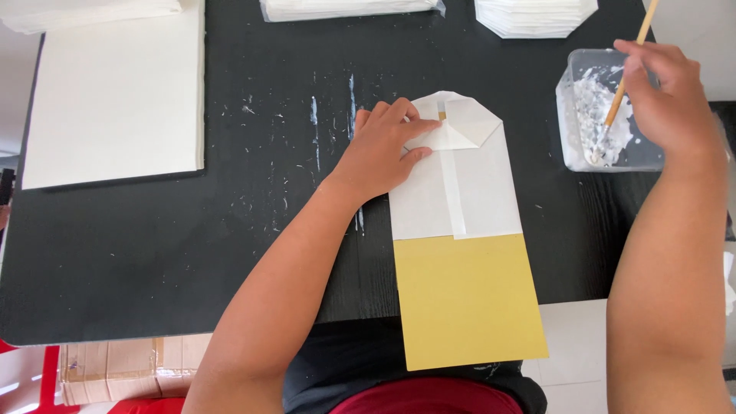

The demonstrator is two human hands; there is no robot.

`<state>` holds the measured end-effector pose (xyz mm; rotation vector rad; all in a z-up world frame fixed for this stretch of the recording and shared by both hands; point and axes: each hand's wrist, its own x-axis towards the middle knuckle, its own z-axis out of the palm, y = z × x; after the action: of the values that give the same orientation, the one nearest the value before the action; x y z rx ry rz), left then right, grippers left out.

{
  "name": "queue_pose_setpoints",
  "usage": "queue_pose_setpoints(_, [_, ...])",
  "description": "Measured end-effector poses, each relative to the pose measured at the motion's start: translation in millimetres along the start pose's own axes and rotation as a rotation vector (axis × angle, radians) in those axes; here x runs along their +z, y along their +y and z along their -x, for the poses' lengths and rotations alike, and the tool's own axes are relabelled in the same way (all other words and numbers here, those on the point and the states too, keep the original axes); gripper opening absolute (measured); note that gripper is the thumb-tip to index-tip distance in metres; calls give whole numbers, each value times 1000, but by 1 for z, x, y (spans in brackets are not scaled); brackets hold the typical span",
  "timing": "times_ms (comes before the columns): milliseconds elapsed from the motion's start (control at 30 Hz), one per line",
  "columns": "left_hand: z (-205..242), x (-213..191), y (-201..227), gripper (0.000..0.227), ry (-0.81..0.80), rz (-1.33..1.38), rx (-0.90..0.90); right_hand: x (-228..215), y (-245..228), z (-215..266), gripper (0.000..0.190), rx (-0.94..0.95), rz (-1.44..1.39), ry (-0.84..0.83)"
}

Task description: Folding and gluing the bottom of a paper bag to create a seal

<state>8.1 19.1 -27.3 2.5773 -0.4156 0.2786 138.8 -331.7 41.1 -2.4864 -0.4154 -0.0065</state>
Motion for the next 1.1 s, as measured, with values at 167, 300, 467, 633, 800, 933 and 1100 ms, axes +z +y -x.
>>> queue_pose_setpoints(167, [2, -3, 2, 36, -5, 25, -1, 5, 54, -12, 38, -287, 14, 170])
queue_pose_setpoints(300, [2, -4, 2, 39, -16, 20, -5, 6, 97, -28, 18, -536, -269, 433])
queue_pose_setpoints(467, [1, -5, 2, 40, -17, 7, 4, 1, 90, -15, 9, -595, -279, 511])
queue_pose_setpoints(633, [1, -8, 4, 42, -28, -2, 4, -1, 72, -6, 18, -594, -287, 440])
queue_pose_setpoints(800, [1, -9, 6, 46, -35, -6, -8, -4, 111, -11, 31, -330, -228, 500])
queue_pose_setpoints(933, [1, -8, 6, 46, -34, -3, -4, -13, 91, 3, 17, -310, -74, 503])
queue_pose_setpoints(1100, [1, -10, 7, 45, -20, 4, -2, -8, 106, -3, 10, -89, -326, 421])
